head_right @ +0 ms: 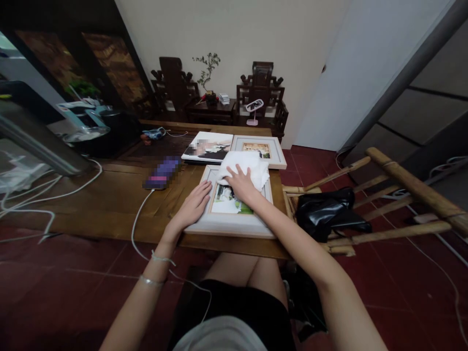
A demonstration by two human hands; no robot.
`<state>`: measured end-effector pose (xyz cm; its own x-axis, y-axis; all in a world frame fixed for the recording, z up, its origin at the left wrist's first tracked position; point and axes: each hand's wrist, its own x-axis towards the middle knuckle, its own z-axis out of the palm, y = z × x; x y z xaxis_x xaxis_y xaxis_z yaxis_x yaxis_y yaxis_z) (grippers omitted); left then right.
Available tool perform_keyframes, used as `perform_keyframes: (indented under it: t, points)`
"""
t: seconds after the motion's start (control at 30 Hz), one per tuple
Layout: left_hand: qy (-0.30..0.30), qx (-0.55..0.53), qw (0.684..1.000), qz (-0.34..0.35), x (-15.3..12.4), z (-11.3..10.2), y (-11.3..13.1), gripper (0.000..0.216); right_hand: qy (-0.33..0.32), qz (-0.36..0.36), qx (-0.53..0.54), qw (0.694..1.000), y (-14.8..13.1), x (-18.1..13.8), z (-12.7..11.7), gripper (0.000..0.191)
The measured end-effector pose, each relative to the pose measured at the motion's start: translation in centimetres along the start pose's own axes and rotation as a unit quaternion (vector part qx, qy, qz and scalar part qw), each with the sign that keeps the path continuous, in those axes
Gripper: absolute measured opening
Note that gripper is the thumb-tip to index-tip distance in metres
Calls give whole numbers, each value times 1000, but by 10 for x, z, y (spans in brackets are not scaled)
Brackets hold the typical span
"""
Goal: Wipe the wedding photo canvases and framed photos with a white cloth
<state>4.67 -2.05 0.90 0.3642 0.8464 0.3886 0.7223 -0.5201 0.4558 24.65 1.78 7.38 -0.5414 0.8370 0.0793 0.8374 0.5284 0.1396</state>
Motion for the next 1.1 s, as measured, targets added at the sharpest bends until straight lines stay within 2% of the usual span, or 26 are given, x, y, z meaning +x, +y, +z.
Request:
perform_keyframes:
  t: [0.1, 0.27, 0.37, 0.47, 0.67, 0.87, 0.97, 1.03, 1.1]
  points:
    - [6, -19, 1000, -14, 0, -1, 2, 49, -31, -17, 14, 999, -15, -9, -4, 61]
    - [19, -48, 998, -48, 2, -2, 6, 50, -107, -86, 47, 989, -49, -65, -24, 58]
    - [22, -59, 996, -55, 2, -3, 8, 49, -97, -145, 85, 981, -58, -92, -36, 57]
    - [25, -70, 996, -53, 2, -4, 9, 50, -72, -177, 106, 976, -61, -97, -38, 56]
    - [25, -56, 998, -31, 2, -2, 4, 46, -66, -127, 64, 988, -46, -62, -24, 49]
    - [5, 1, 1000, -6, 1, 2, -2, 47, 22, -55, -23, 998, -9, -5, -25, 48]
    - [7, 5, 1000, -6, 0, 2, -3, 46, 53, -92, -20, 994, -7, 25, -23, 50]
    - [10, 4, 1000, -7, 0, 2, -4, 45, 32, -121, -5, 992, -10, 39, -19, 49]
    - [12, 2, 1000, -6, 0, 2, -4, 45, 16, -115, 10, 993, -12, 45, -13, 48]
